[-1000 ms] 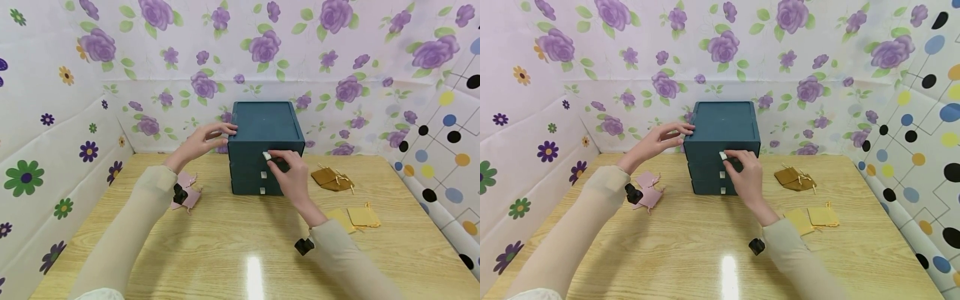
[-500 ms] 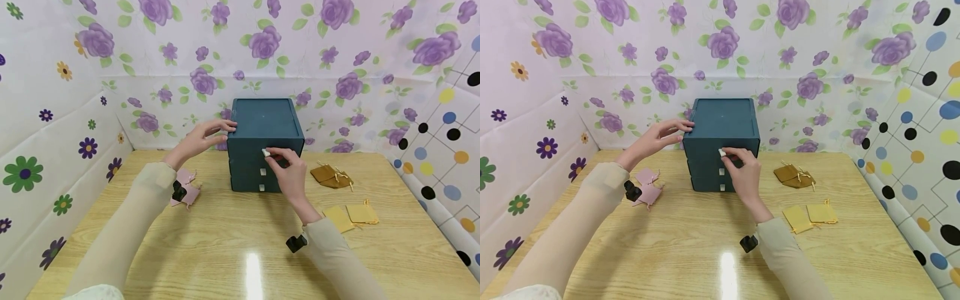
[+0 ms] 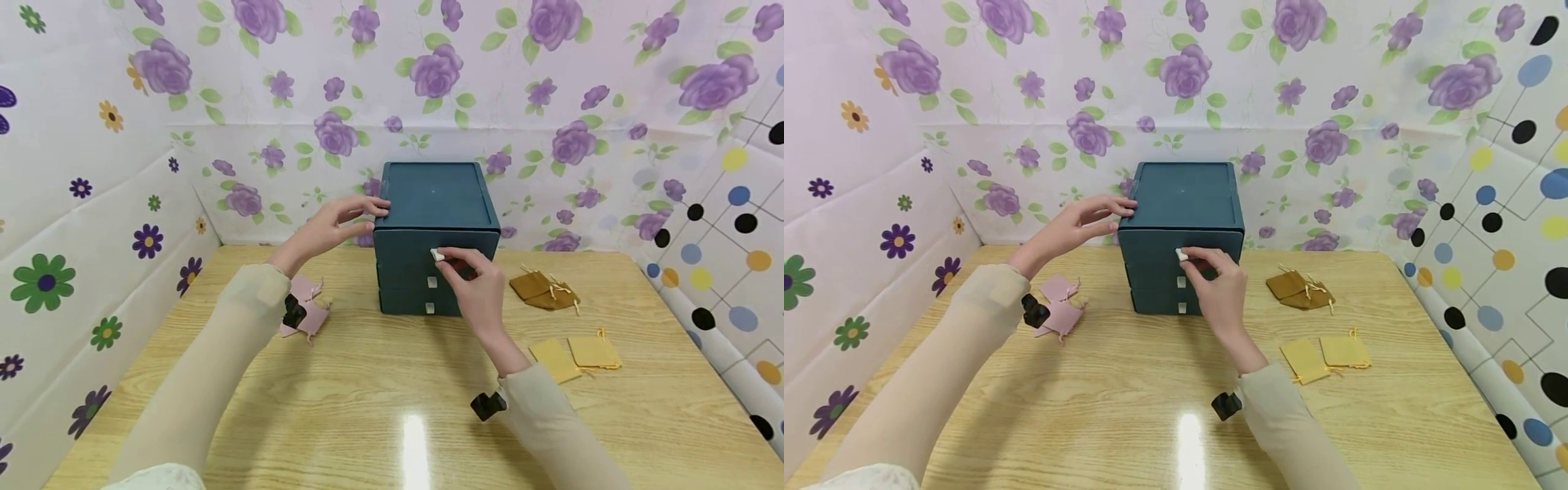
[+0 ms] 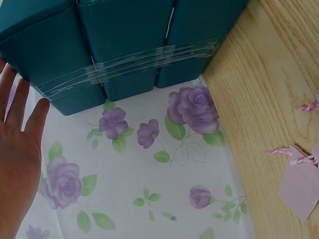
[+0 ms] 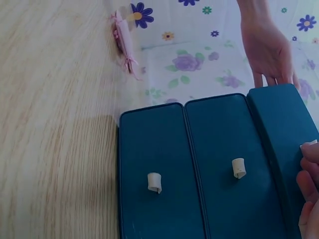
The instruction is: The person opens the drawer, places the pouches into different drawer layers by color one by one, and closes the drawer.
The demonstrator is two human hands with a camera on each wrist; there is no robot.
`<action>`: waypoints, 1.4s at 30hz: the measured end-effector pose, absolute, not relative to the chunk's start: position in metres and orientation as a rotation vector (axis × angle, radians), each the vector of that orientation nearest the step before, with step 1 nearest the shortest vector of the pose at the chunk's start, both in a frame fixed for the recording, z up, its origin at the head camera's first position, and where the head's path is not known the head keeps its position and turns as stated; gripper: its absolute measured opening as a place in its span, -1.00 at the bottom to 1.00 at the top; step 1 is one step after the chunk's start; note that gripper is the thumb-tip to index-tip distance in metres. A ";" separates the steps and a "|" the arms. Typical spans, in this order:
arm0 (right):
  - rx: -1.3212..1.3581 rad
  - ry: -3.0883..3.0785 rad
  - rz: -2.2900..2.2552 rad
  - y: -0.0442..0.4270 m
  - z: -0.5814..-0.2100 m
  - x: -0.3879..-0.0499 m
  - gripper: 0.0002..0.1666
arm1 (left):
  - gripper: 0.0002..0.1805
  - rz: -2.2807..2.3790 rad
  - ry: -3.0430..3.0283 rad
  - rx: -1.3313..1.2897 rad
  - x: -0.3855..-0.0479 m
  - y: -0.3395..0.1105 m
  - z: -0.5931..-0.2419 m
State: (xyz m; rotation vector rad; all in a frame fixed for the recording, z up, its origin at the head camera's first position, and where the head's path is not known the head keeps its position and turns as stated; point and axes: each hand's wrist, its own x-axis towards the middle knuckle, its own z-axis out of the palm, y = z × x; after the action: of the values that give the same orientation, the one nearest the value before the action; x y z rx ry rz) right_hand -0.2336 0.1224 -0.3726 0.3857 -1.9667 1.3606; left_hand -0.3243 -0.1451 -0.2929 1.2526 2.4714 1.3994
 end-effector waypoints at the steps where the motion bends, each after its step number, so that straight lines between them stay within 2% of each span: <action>1: 0.402 -1.963 1.366 0.123 -0.373 -0.232 -0.78 | -0.76 1.400 2.471 1.256 -0.324 -0.145 -0.293; 12: 0.463 -1.988 1.359 0.121 -0.362 -0.206 -0.77 | -0.76 1.388 2.480 1.277 -0.325 -0.147 -0.293; 21: 0.538 -1.989 1.327 0.132 -0.373 -0.201 -0.76 | -0.76 1.378 2.473 1.296 -0.324 -0.146 -0.291; 42: 0.626 -2.038 1.286 0.138 -0.371 -0.169 -0.76 | -0.75 1.332 2.507 1.304 -0.323 -0.147 -0.290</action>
State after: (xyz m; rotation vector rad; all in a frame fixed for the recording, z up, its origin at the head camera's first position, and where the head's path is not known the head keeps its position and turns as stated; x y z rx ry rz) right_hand -0.1691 0.1380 -0.3713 0.6263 -2.0384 1.2859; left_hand -0.3229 -0.1474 -0.2900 1.3043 2.5072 1.3323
